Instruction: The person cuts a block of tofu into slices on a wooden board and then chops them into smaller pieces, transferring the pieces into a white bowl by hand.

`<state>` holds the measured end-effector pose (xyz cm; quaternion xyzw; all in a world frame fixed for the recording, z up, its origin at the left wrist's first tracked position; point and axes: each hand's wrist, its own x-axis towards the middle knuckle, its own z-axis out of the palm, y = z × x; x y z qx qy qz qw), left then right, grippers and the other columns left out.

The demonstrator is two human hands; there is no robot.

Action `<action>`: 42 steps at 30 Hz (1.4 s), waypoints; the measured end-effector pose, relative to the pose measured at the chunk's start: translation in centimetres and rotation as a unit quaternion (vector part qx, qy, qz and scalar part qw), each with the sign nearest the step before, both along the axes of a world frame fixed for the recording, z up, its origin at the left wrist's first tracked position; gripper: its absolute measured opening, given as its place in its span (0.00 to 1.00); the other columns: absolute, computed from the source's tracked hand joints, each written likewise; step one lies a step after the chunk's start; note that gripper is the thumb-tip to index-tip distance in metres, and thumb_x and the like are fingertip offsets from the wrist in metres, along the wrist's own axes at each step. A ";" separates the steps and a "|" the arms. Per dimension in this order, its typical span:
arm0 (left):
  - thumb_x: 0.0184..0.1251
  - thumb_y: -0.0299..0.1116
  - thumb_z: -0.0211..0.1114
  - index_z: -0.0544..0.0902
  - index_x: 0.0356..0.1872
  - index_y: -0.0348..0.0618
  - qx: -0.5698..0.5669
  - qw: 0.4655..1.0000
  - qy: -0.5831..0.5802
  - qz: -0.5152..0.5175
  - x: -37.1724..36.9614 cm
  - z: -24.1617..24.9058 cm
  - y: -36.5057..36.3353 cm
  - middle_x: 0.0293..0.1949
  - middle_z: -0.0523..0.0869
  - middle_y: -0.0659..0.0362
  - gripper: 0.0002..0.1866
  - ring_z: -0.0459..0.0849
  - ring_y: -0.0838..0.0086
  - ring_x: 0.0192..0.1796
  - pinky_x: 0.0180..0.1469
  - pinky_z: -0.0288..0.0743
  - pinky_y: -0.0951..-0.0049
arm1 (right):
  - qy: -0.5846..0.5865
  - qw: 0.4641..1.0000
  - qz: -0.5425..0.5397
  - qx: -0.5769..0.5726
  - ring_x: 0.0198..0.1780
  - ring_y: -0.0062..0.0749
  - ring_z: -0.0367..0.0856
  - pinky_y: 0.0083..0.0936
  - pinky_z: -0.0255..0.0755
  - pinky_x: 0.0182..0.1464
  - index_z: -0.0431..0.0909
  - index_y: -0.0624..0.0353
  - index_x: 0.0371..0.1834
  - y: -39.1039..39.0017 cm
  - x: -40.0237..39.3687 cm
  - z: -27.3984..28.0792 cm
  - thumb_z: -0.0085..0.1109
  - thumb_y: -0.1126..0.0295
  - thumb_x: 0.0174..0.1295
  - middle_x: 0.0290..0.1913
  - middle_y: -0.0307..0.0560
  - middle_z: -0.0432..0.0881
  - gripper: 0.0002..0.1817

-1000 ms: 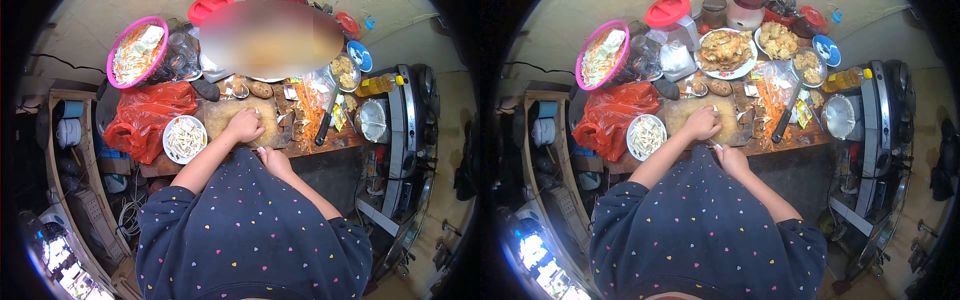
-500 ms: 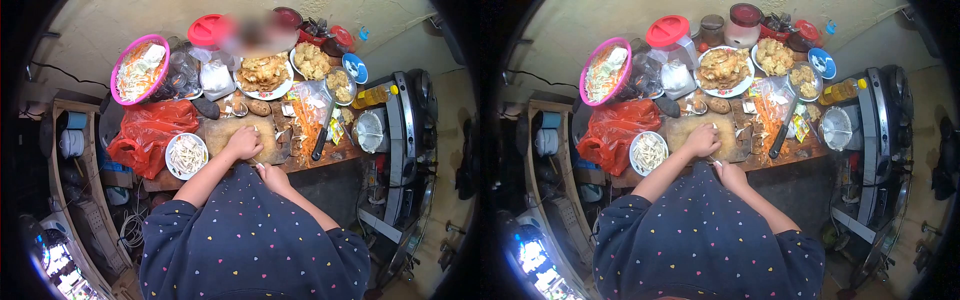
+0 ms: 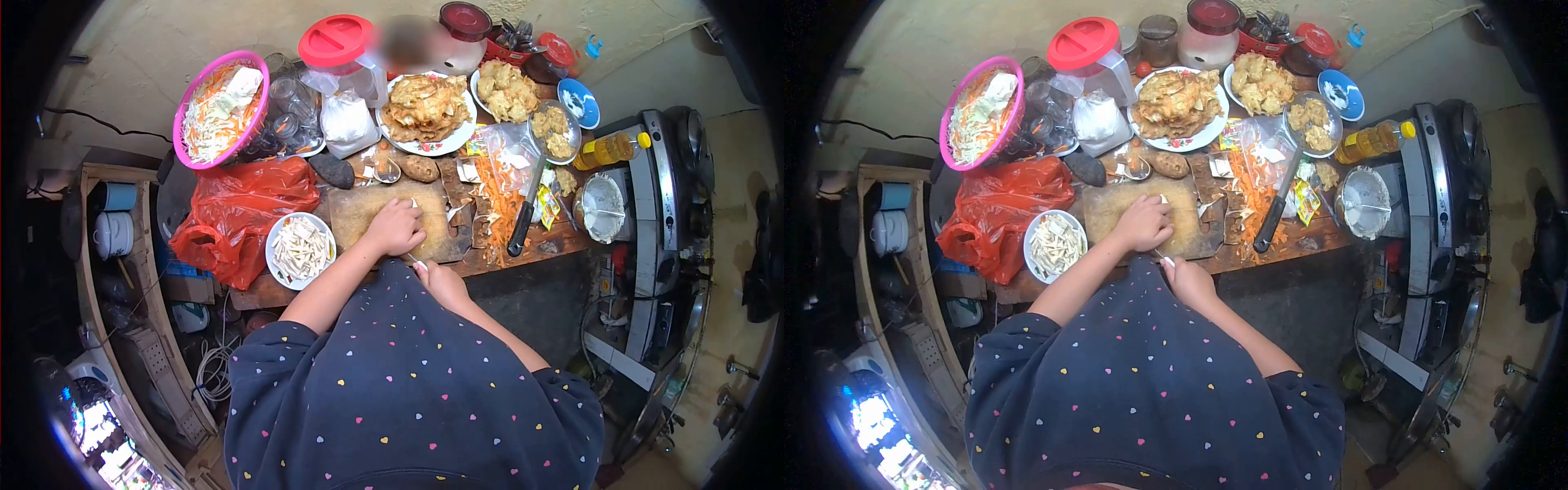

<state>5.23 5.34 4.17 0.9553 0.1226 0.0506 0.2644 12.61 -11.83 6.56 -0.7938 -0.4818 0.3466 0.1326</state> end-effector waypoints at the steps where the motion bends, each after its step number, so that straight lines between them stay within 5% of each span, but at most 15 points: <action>1: 0.56 0.43 0.55 0.85 0.18 0.44 0.002 1.000 0.003 -0.002 0.0 0.1 0.0 0.32 0.80 0.59 0.17 0.73 0.65 0.43 0.47 0.64 0.64 | 0.002 1.000 0.000 -0.003 0.27 0.58 0.80 0.48 0.73 0.30 0.76 0.66 0.29 0.0 0.0 -0.1 0.41 0.52 0.71 0.22 0.62 0.80 0.26; 20: 0.56 0.44 0.58 0.83 0.18 0.43 0.051 0.998 -0.040 0.009 -0.3 -0.4 -0.4 0.31 0.78 0.58 0.17 0.74 0.64 0.41 0.44 0.65 0.63 | 0.007 1.000 0.000 0.008 0.28 0.59 0.80 0.49 0.72 0.31 0.77 0.66 0.28 0.2 0.1 -1.0 0.40 0.51 0.71 0.23 0.63 0.79 0.28; 26: 0.61 0.42 0.58 0.81 0.26 0.46 0.082 0.994 -0.079 -0.004 0.5 0.3 -1.7 0.31 0.77 0.58 0.13 0.75 0.64 0.39 0.45 0.66 0.63 | 0.012 1.000 -0.009 0.002 0.31 0.60 0.80 0.50 0.72 0.34 0.77 0.65 0.32 0.1 0.0 -1.5 0.39 0.51 0.71 0.26 0.64 0.80 0.27; 31: 0.70 0.39 0.50 0.77 0.30 0.40 -0.089 0.986 -0.126 -0.062 1.4 0.7 -3.6 0.29 0.77 0.53 0.14 0.76 0.57 0.38 0.43 0.69 0.59 | 0.041 0.999 -0.011 -0.025 0.33 0.60 0.80 0.52 0.72 0.37 0.77 0.66 0.36 0.0 -0.1 -1.2 0.36 0.54 0.70 0.28 0.65 0.81 0.25; 42: 0.69 0.47 0.46 0.81 0.32 0.40 -0.153 0.987 0.029 -0.031 1.3 0.9 -3.8 0.31 0.83 0.49 0.21 0.82 0.52 0.37 0.40 0.75 0.54 | 0.060 0.997 -0.018 -0.034 0.34 0.62 0.80 0.52 0.72 0.39 0.78 0.67 0.33 0.0 -0.2 -1.0 0.35 0.53 0.70 0.30 0.66 0.81 0.28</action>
